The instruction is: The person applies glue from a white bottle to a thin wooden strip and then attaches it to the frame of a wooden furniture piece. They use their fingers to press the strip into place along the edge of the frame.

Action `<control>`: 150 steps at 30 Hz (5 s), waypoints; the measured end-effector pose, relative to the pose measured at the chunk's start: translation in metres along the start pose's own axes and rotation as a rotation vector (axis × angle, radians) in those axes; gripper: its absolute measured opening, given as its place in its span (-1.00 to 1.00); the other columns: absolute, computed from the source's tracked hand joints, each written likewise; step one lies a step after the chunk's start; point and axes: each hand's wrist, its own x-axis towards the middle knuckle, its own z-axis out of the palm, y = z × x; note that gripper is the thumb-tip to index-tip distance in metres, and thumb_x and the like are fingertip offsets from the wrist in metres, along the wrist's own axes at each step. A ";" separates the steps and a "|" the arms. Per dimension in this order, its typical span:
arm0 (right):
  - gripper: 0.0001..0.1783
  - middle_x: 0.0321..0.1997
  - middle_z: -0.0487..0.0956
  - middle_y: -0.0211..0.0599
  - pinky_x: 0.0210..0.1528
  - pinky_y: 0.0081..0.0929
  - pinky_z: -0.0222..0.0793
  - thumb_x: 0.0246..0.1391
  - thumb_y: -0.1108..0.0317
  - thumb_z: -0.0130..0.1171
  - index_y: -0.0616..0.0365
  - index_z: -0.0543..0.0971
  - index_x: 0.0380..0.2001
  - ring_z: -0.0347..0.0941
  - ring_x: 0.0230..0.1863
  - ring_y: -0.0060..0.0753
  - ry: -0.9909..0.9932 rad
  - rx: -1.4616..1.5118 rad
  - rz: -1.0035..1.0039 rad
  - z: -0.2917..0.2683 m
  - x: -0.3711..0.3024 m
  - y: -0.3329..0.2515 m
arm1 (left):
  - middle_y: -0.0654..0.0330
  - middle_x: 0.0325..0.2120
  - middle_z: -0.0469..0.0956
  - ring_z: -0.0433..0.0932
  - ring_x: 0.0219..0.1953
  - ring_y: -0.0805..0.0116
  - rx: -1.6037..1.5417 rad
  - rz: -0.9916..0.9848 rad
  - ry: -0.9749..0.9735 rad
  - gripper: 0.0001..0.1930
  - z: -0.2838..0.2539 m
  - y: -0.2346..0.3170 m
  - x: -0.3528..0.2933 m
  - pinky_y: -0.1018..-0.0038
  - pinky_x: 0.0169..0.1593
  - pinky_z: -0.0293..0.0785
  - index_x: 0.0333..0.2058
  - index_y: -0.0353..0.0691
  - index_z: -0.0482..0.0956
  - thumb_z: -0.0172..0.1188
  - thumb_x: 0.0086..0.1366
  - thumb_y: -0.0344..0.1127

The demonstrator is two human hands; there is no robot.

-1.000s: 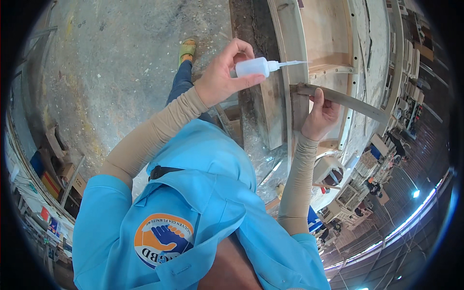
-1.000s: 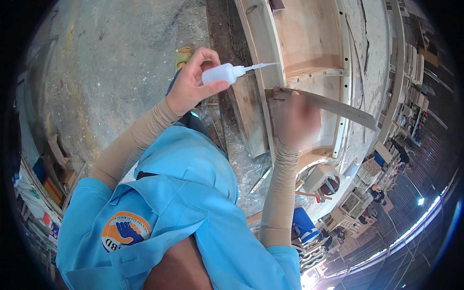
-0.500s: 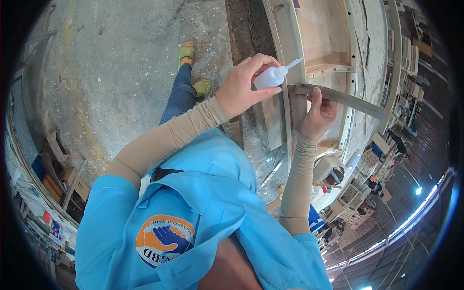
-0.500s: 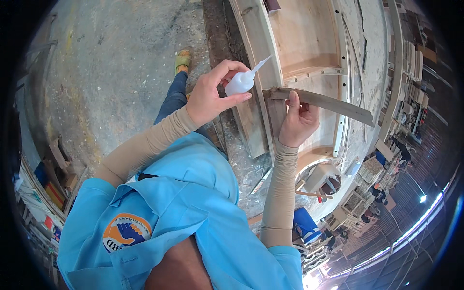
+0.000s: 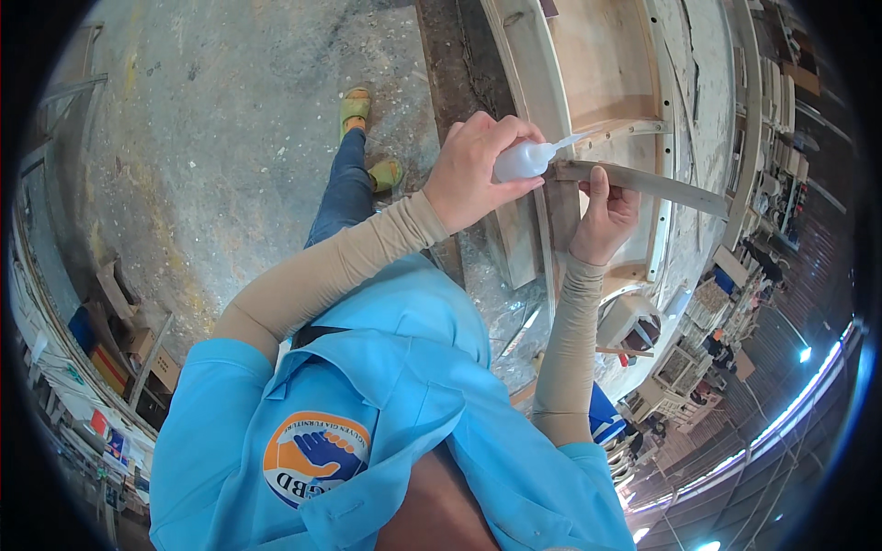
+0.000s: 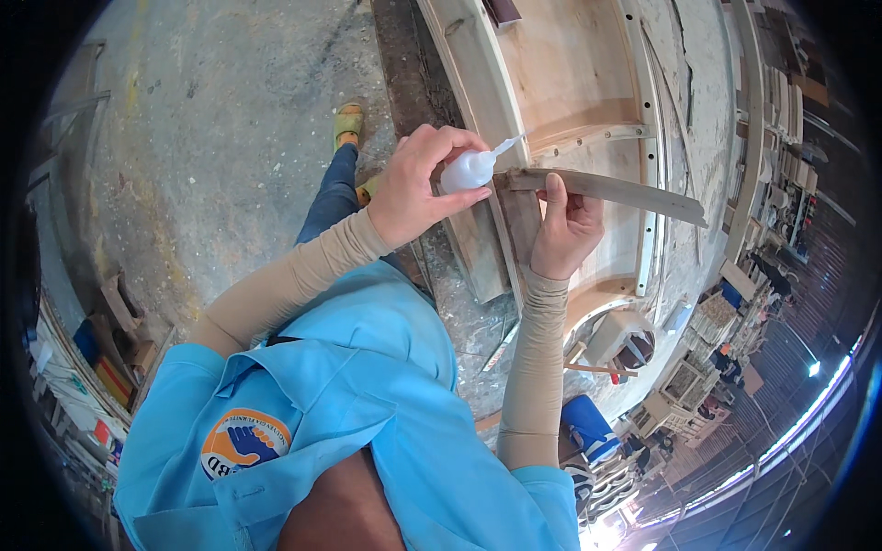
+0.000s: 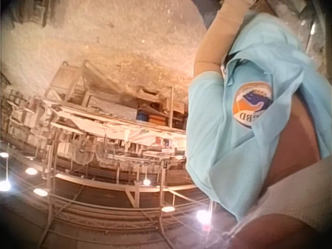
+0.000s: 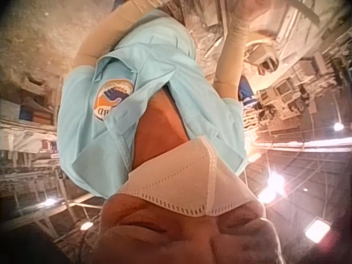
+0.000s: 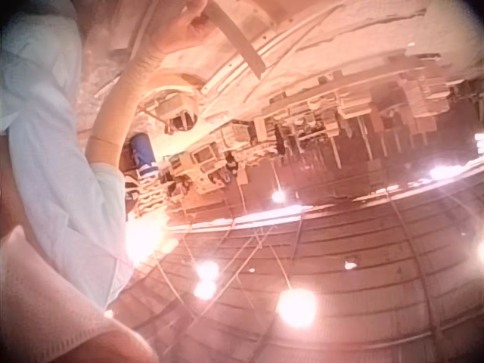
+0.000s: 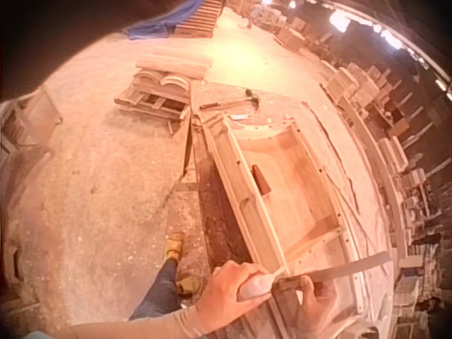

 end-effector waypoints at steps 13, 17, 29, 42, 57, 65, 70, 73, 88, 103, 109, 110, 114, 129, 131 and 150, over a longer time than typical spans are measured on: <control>-0.85 -0.36 0.58 -0.36 -0.31 -0.65 0.46 0.12 0.53 0.21 0.32 0.54 -0.23 0.47 -0.38 -0.64 0.004 -0.094 -0.084 0.001 -0.002 0.002 | 0.36 -0.31 0.53 0.44 -0.27 0.31 0.136 0.040 0.077 -0.52 0.018 0.001 0.005 0.35 -0.13 0.24 -0.17 -0.02 0.48 0.47 -0.11 -0.25; -0.86 -0.36 0.58 -0.37 -0.31 -0.64 0.48 0.12 0.54 0.21 0.31 0.55 -0.23 0.48 -0.37 -0.63 0.034 0.040 -0.015 0.001 0.000 0.000 | 0.37 -0.31 0.54 0.43 -0.27 0.30 0.155 0.039 0.073 -0.52 0.021 0.001 0.007 0.34 -0.12 0.25 -0.17 -0.01 0.48 0.47 -0.11 -0.24; -0.88 -0.35 0.59 -0.38 -0.31 -0.61 0.51 0.13 0.52 0.21 0.28 0.54 -0.25 0.49 -0.36 -0.64 -0.008 0.067 0.016 -0.001 0.002 -0.001 | 0.31 -0.31 0.56 0.44 -0.28 0.22 0.099 0.038 0.053 -0.54 0.025 0.004 0.010 0.32 -0.11 0.37 -0.17 -0.08 0.47 0.45 -0.08 -0.31; -0.84 -0.36 0.58 -0.40 -0.34 -0.65 0.50 0.11 0.48 0.24 0.30 0.56 -0.24 0.46 -0.37 -0.69 -0.028 0.011 0.033 -0.001 0.002 0.000 | 0.23 -0.43 0.50 0.47 -0.28 0.22 0.070 -0.010 0.004 -0.58 0.022 0.010 0.013 0.35 -0.18 0.42 -0.19 -0.12 0.48 0.45 -0.04 -0.32; -0.81 -0.40 0.59 -0.44 -0.39 -0.71 0.46 0.10 0.43 0.27 0.28 0.56 -0.24 0.45 -0.42 -0.74 -0.025 0.069 0.106 -0.001 0.005 0.001 | 0.21 -0.42 0.50 0.39 -0.36 0.15 0.287 0.081 0.015 -0.57 0.024 0.019 0.024 0.27 -0.24 0.37 -0.28 -0.19 0.45 0.47 -0.10 -0.30; -0.80 -0.43 0.59 -0.44 -0.38 -0.70 0.48 0.09 0.39 0.29 0.30 0.57 -0.28 0.46 -0.42 -0.73 -0.059 0.017 0.151 -0.004 0.008 0.000 | 0.17 -0.42 0.50 0.38 -0.36 0.14 0.309 0.087 0.000 -0.59 0.025 0.017 0.024 0.28 -0.23 0.37 -0.30 -0.22 0.45 0.47 -0.10 -0.31; -0.80 -0.41 0.60 -0.42 -0.35 -0.66 0.50 0.09 0.39 0.28 0.31 0.57 -0.29 0.47 -0.39 -0.71 -0.075 0.094 0.197 -0.004 0.008 0.003 | 0.16 -0.40 0.50 0.38 -0.35 0.13 0.346 0.062 -0.037 -0.60 0.023 0.021 0.026 0.28 -0.22 0.37 -0.30 -0.22 0.46 0.47 -0.10 -0.32; -0.80 -0.39 0.60 -0.40 -0.32 -0.62 0.53 0.06 0.41 0.30 0.31 0.57 -0.28 0.48 -0.37 -0.68 -0.088 0.098 0.185 -0.005 0.008 0.002 | 0.16 -0.40 0.50 0.37 -0.34 0.14 0.374 0.070 -0.042 -0.60 0.023 0.024 0.026 0.27 -0.22 0.36 -0.30 -0.22 0.46 0.47 -0.10 -0.31; -0.74 -0.23 0.56 -0.35 -0.18 -0.55 0.54 -0.04 0.48 0.34 0.29 0.56 -0.24 0.50 -0.22 -0.54 -0.223 0.067 0.148 -0.010 0.003 0.003 | 0.20 -0.42 0.49 0.37 -0.37 0.15 0.309 0.093 0.006 -0.60 0.024 0.018 0.025 0.29 -0.25 0.37 -0.33 -0.20 0.47 0.48 -0.13 -0.31; -0.69 -0.16 0.55 -0.28 -0.11 -0.50 0.55 0.01 0.55 0.28 0.31 0.50 -0.15 0.53 -0.12 -0.48 -0.274 0.101 0.220 -0.011 0.005 0.004 | 0.20 -0.43 0.48 0.34 -0.37 0.15 0.211 0.094 -0.008 -0.57 0.023 0.013 0.026 0.30 -0.26 0.35 -0.29 -0.21 0.45 0.47 -0.11 -0.29; -0.69 -0.15 0.55 -0.28 -0.11 -0.48 0.55 0.00 0.55 0.28 0.30 0.49 -0.14 0.52 -0.11 -0.48 -0.281 0.069 0.216 -0.011 0.004 0.005 | 0.20 -0.42 0.49 0.34 -0.37 0.15 0.223 0.095 -0.013 -0.57 0.022 0.012 0.026 0.31 -0.26 0.35 -0.29 -0.22 0.46 0.47 -0.12 -0.28; -0.69 -0.15 0.55 -0.28 -0.11 -0.48 0.56 0.00 0.56 0.28 0.30 0.49 -0.14 0.52 -0.11 -0.48 -0.283 0.064 0.215 -0.011 0.004 0.004 | 0.20 -0.42 0.49 0.34 -0.38 0.15 0.220 0.092 -0.017 -0.57 0.022 0.012 0.026 0.31 -0.26 0.35 -0.29 -0.22 0.46 0.47 -0.12 -0.28; -0.68 -0.15 0.55 -0.28 -0.13 -0.50 0.55 0.01 0.55 0.28 0.30 0.48 -0.13 0.53 -0.11 -0.48 -0.269 0.054 0.186 -0.010 0.003 0.005 | 0.20 -0.42 0.49 0.36 -0.37 0.15 0.233 0.106 -0.012 -0.58 0.022 0.011 0.025 0.31 -0.25 0.36 -0.29 -0.22 0.46 0.47 -0.11 -0.28; -0.73 -0.18 0.55 -0.34 -0.23 -0.58 0.56 -0.01 0.49 0.32 0.29 0.55 -0.20 0.51 -0.16 -0.53 -0.282 -0.004 0.081 -0.010 0.006 0.008 | 0.23 -0.38 0.52 0.40 -0.29 0.17 0.154 0.023 -0.096 -0.66 0.018 0.009 0.028 0.31 -0.16 0.39 -0.31 -0.16 0.47 0.43 -0.05 -0.33; -0.75 -0.18 0.55 -0.36 -0.23 -0.58 0.56 -0.02 0.49 0.32 0.28 0.57 -0.23 0.51 -0.17 -0.54 -0.294 -0.004 0.081 -0.009 0.007 0.008 | 0.22 -0.38 0.52 0.40 -0.28 0.16 0.158 -0.002 -0.133 -0.67 0.014 0.011 0.028 0.31 -0.15 0.39 -0.30 -0.16 0.48 0.42 -0.04 -0.34; -0.78 -0.25 0.58 -0.32 -0.28 -0.55 0.56 -0.03 0.48 0.31 0.30 0.58 -0.27 0.54 -0.22 -0.52 -0.210 0.011 0.050 -0.008 0.004 0.006 | 0.25 -0.46 0.53 0.48 -0.42 0.51 -0.020 -0.007 -0.098 -0.75 0.005 0.008 0.021 0.54 -0.30 0.42 -0.30 -0.23 0.50 0.38 0.08 -0.41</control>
